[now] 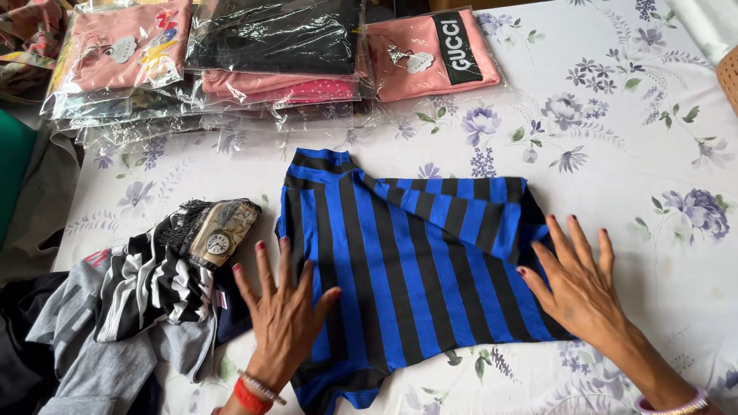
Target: Folding t-shirts and scanning them with a handheld barcode device at a processing table.
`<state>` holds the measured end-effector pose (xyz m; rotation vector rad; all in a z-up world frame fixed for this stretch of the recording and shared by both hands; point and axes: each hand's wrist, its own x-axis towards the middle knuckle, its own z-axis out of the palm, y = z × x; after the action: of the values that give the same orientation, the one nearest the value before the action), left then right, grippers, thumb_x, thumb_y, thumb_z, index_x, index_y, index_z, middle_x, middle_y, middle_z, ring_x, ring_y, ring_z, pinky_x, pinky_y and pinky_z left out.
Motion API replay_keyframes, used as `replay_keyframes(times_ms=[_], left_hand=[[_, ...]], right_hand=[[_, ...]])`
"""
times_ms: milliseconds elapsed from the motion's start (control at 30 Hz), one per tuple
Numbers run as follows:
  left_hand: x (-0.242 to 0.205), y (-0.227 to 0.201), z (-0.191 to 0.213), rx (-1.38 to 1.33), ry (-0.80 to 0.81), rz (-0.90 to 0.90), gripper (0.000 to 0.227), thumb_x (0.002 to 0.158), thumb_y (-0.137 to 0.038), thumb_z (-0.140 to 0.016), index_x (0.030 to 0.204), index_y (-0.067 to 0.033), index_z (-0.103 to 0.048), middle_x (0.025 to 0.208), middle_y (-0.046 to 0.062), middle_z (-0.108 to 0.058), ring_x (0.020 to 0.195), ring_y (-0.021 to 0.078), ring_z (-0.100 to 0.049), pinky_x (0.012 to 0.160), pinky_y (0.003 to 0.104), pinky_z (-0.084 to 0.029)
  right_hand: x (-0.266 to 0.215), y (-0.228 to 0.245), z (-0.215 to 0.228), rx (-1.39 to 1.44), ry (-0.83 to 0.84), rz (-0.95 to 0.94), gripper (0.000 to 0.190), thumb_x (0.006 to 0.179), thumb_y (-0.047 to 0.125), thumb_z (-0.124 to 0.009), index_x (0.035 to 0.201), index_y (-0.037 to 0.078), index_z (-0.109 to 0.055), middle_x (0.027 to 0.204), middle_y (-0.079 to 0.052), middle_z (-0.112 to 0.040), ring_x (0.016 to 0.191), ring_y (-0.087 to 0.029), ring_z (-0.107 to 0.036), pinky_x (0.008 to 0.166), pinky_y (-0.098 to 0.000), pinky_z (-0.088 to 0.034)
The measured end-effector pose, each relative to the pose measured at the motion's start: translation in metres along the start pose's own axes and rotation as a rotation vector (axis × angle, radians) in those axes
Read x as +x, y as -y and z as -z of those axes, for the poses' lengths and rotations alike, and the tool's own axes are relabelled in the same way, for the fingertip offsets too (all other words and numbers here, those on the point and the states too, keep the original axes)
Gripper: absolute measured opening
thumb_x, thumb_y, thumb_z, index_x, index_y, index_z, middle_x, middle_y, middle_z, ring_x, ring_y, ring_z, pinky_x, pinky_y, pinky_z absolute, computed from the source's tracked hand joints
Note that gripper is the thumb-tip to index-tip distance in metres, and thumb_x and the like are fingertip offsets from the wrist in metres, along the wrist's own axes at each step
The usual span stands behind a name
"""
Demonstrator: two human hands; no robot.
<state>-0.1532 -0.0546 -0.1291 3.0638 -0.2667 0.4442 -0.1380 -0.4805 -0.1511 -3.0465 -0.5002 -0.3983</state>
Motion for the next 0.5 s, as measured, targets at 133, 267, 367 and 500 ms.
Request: replay_keyframes(times_ms=[133, 267, 367, 500], left_hand=[[0.028, -0.034, -0.032, -0.312, 0.037, -0.17, 0.058, 0.091, -0.046, -0.065, 0.127, -0.0007, -0.063, 0.141, 0.022, -0.053, 0.141, 0.0398, -0.042, 0.116, 0.054, -0.032], [0.054, -0.045, -0.052, -0.311, -0.048, -0.234, 0.06, 0.09, -0.047, -0.066, 0.128, -0.001, -0.062, 0.14, 0.022, -0.055, 0.135, 0.0411, -0.044, 0.109, 0.058, -0.033], [0.075, -0.037, -0.07, -0.403, -0.051, -0.201, 0.058, 0.095, -0.046, -0.063, 0.134, -0.0026, -0.058, 0.14, 0.022, -0.055, 0.135, 0.0413, -0.045, 0.11, 0.056, -0.033], [0.099, -0.031, -0.089, -0.34, -0.052, -0.127, 0.056, 0.095, -0.046, -0.061, 0.132, -0.0044, -0.055, 0.141, 0.021, -0.052, 0.138, 0.0412, -0.042, 0.113, 0.062, -0.025]], right_hand=[[0.03, 0.035, 0.012, -0.05, -0.012, 0.013, 0.063, 0.091, 0.05, -0.053, 0.129, 0.0, -0.064, 0.15, -0.011, -0.051, 0.142, -0.029, -0.042, 0.123, -0.0558, -0.02], [0.031, 0.013, -0.025, -0.083, 0.05, -0.011, 0.062, 0.092, 0.053, -0.052, 0.13, 0.005, -0.064, 0.146, -0.011, -0.055, 0.139, -0.028, -0.047, 0.121, -0.0534, -0.023], [0.024, -0.004, -0.039, 0.036, 0.036, -0.102, 0.061, 0.094, 0.052, -0.054, 0.137, 0.009, -0.06, 0.145, -0.01, -0.058, 0.136, -0.028, -0.049, 0.12, -0.0518, -0.025], [0.03, -0.003, -0.038, 0.219, -0.107, -0.144, 0.065, 0.092, 0.05, -0.06, 0.141, 0.008, -0.055, 0.128, -0.011, -0.065, 0.131, -0.03, -0.052, 0.118, -0.0578, -0.02]])
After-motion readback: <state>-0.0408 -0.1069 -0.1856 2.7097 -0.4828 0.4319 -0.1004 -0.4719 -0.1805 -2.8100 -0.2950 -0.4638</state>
